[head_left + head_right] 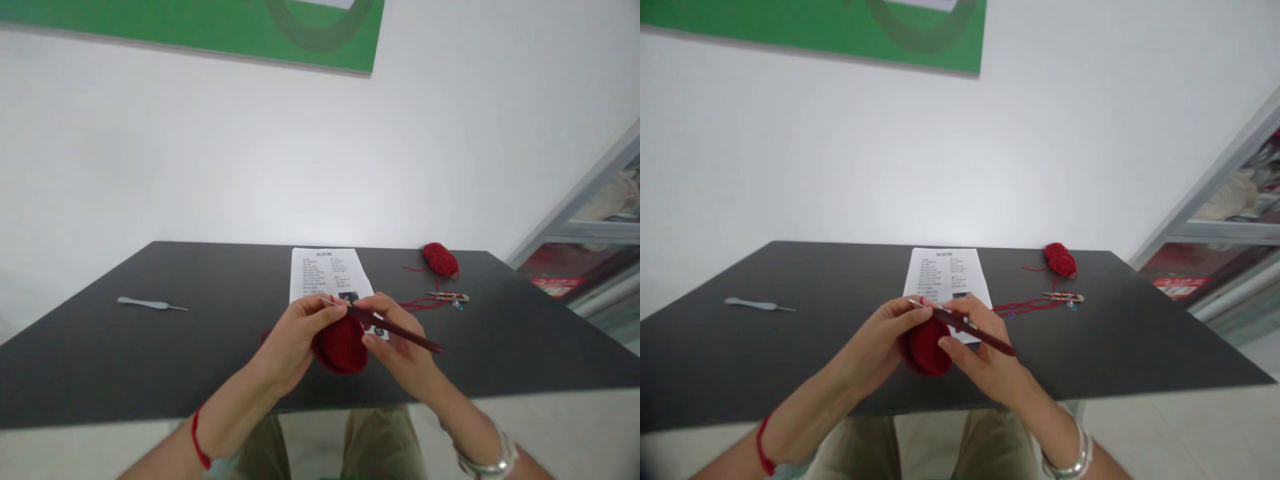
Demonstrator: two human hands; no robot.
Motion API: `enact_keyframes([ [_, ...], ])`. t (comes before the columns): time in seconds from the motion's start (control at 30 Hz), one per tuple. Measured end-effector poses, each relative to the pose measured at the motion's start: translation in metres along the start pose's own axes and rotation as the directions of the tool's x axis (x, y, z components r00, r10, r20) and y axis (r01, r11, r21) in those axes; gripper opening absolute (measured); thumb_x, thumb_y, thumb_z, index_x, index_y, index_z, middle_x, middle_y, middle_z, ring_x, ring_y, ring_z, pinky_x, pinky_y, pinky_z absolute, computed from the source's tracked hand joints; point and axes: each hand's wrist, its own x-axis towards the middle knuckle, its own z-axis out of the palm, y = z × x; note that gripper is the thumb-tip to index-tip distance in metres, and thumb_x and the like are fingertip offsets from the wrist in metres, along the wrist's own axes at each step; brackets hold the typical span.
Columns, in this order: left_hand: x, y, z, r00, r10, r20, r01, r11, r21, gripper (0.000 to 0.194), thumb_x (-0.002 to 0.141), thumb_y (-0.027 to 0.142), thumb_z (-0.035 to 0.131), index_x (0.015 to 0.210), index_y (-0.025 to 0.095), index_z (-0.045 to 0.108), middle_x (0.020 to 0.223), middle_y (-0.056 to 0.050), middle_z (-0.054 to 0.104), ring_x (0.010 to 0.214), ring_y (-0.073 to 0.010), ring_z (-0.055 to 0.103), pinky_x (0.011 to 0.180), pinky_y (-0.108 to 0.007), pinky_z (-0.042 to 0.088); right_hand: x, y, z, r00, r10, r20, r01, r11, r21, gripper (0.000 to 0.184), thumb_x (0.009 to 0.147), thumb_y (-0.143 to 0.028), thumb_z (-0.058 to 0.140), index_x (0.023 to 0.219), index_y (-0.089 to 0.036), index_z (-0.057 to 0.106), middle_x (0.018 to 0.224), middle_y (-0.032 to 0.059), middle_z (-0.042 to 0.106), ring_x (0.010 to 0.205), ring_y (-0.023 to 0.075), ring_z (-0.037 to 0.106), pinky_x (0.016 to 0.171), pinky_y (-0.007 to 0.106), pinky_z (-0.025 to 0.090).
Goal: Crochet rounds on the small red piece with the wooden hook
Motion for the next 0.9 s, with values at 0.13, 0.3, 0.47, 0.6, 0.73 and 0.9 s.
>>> enact_keyframes([
  [0.13,-0.015,-0.019,-0.004,0.998,-0.054,-0.02,0.054,0.999,0.002,0.019,0.054,0.024,0.087,0.065,0.016,0.073,0.067,-0.001,0.07,0.064,-0.0111,0.058,0.064,-0.021,0.043,-0.015,0.003,0.025,0.977,0.148,-0.157,-0.103,0.959,0.264,0.006,0.087,-0.032,0.063,0.083,-0.028,0.066,0.075,0.0001,0.064,0.07,0.0175,0.059,0.065,0.029,0.047],
  [0.3,-0.029,-0.025,-0.015,0.995,-0.09,-0.034,0.091,0.995,0.039,0.032,0.056,0.017,0.084,0.088,0.02,0.076,0.078,-0.001,0.073,0.069,-0.0121,0.061,0.066,-0.022,0.043,-0.029,0.003,0.033,0.932,0.314,-0.179,-0.214,0.879,0.427,0.012,0.081,-0.036,0.069,0.079,-0.025,0.062,0.067,-0.0011,0.06,0.059,0.015,0.051,0.053,0.025,0.042],
  [0.47,-0.033,-0.031,-0.015,0.993,-0.003,-0.117,0.026,0.982,0.187,0.036,0.057,0.014,0.082,0.093,0.019,0.075,0.066,0.002,0.068,0.062,-0.0119,0.058,0.062,-0.023,0.044,-0.032,-0.005,0.024,0.939,0.32,-0.126,-0.281,0.925,0.256,0.011,0.078,-0.032,0.071,0.075,-0.024,0.064,0.064,-0.0011,0.06,0.056,0.0144,0.053,0.05,0.025,0.043],
  [0.6,-0.031,-0.037,-0.012,0.991,0.017,-0.129,0.008,0.982,0.19,0.046,0.057,0.015,0.083,0.102,0.019,0.072,0.066,0.001,0.068,0.061,-0.0126,0.058,0.061,-0.024,0.046,-0.034,-0.01,0.024,0.912,0.408,-0.055,-0.362,0.858,0.364,0.014,0.079,-0.035,0.07,0.076,-0.023,0.064,0.056,-0.0041,0.057,0.042,0.0095,0.047,0.039,0.021,0.038],
  [0.73,-0.028,-0.041,-0.014,0.995,-0.022,-0.101,0.033,0.993,0.11,0.046,0.058,0.017,0.084,0.102,0.019,0.072,0.067,0.001,0.07,0.061,-0.0117,0.06,0.061,-0.022,0.045,-0.042,-0.006,0.034,0.863,0.493,-0.11,-0.356,0.748,0.56,0.017,0.076,-0.034,0.074,0.077,-0.022,0.062,0.055,-0.0045,0.06,0.034,0.0069,0.045,0.031,0.017,0.033],
  [0.9,-0.028,-0.042,-0.016,0.996,-0.034,-0.085,0.038,0.998,0.048,0.037,0.059,0.018,0.084,0.094,0.019,0.074,0.073,0.0,0.073,0.067,-0.0115,0.062,0.068,-0.022,0.046,-0.042,-0.001,0.038,0.87,0.477,-0.129,-0.263,0.669,0.695,0.021,0.071,-0.031,0.079,0.073,-0.022,0.06,0.054,-0.0053,0.062,0.031,0.006,0.045,0.029,0.015,0.032],
])
